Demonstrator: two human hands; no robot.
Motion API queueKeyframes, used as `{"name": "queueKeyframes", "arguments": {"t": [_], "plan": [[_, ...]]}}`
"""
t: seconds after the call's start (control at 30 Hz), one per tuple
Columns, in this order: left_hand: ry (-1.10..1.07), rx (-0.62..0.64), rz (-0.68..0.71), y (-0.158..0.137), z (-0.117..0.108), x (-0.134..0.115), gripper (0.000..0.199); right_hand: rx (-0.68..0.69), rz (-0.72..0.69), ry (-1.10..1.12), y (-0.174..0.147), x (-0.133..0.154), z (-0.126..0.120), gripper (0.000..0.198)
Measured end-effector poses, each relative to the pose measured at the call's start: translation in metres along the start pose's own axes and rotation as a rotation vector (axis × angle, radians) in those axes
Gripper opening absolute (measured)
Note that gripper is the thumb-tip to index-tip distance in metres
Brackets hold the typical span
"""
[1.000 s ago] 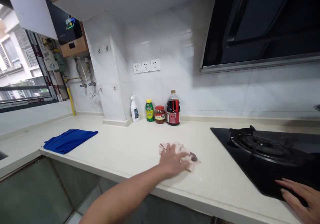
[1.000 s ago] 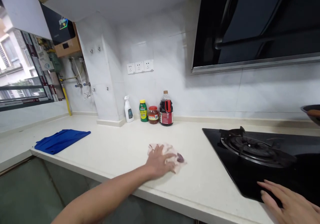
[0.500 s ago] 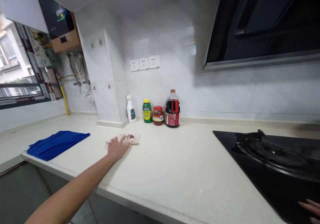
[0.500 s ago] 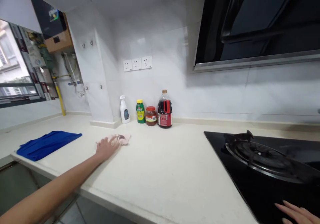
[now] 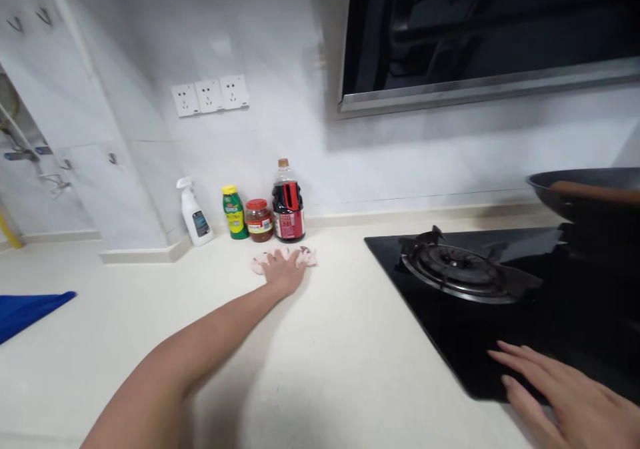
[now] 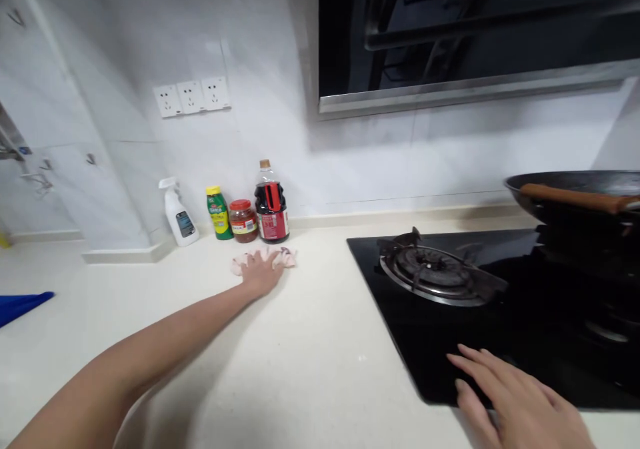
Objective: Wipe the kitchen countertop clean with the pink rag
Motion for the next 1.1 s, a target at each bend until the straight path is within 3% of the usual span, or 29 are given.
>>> {"name": "queueKeyframes", "arguments": {"t": [0.07, 0.17, 0.37, 0.53, 0.7, 0.93, 1.1], "plan": [[-0.027, 0.011, 0.100, -0.001, 0.011, -0.049, 0.060, -0.020, -0.063, -0.013, 0.003, 0.014, -0.010, 0.044], [-0.079, 0.011, 0.164, 0.007, 0.016, -0.099, 0.058, -0.021, -0.073, -0.022, 0.008, 0.029, -0.023, 0.039], [-0.151, 0.025, 0.173, 0.035, 0.017, -0.160, 0.058, 0.026, -0.004, -0.044, 0.010, 0.039, -0.033, 0.035], [-0.133, 0.057, 0.263, 0.017, 0.022, -0.200, 0.059, 0.076, 0.059, -0.016, 0.012, 0.040, -0.034, 0.036], [-0.097, 0.106, 0.348, -0.042, 0.019, -0.202, 0.060, 0.087, 0.106, 0.011, 0.015, 0.040, -0.033, 0.039], [-0.129, 0.211, 0.544, -0.179, 0.008, -0.178, 0.061, 0.108, 0.121, -0.001, 0.015, 0.041, -0.029, 0.043], [-0.275, 0.374, 0.757, -0.259, -0.006, -0.163, 0.056, 0.136, 0.117, 0.001, 0.015, 0.043, -0.029, 0.043]]}}
Point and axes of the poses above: each hand's wrist, its own y-axis towards the middle knuckle, its own z-axis out of the palm, x = y × z, the point moved 6 cm from there along y, towards the middle knuckle, and after that the axes turned 6 degrees about x, right-handed, at the moved point
